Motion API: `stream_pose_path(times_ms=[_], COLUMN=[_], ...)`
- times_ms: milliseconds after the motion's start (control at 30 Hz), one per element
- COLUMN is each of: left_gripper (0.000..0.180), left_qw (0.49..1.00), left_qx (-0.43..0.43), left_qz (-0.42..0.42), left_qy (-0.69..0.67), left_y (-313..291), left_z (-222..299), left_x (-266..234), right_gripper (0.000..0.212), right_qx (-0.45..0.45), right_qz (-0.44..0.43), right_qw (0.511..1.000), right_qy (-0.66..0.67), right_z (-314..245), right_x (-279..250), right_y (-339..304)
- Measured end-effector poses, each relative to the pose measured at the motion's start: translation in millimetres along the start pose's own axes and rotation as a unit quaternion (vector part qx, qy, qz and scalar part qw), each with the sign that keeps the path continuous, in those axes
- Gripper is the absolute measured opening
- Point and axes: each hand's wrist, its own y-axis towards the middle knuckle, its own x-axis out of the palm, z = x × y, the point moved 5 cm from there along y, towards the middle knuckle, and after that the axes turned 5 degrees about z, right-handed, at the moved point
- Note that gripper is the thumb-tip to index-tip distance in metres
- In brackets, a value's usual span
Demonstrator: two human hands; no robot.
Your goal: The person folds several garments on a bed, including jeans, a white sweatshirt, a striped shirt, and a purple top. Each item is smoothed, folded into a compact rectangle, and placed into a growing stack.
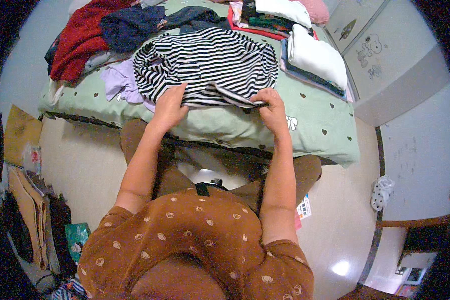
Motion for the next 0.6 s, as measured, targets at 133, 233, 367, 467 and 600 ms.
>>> stream_pose_path(times_ms=[133,233,367,467,600], left_gripper=[0.024,0.017,0.012,0.006,0.017], left_qw=[0.998,0.996,0.994,0.990,0.968], left_qx=[-0.002,0.017,0.052,0.075,0.034], left_qz=[-0.060,-0.081,-0.088,-0.117,-0.247], left_qy=[-0.018,-0.035,-0.037,-0.013,-0.036], left_y=[-9.5,-20.2,-28.3,-29.6,-22.8], left_z=[-2.9,-1.1,10.4,10.3,5.3], left_x=[-1.1,-3.9,-12.1,-6.0,-16.7], right_gripper=[0.039,0.036,0.034,0.030,0.025], right_qx=[0.047,0.025,0.042,0.135,0.241], right_qz=[-0.064,-0.082,-0.093,-0.130,-0.173], right_qw=[0.995,0.992,0.994,0.982,0.941], right_qy=[-0.055,-0.090,-0.031,0.024,0.159], right_z=[16.2,17.2,6.7,13.3,9.0], right_x=[-16.5,-18.7,-18.6,-24.9,-36.9], right_y=[-16.4,-29.2,-29.5,-29.7,-25.8])
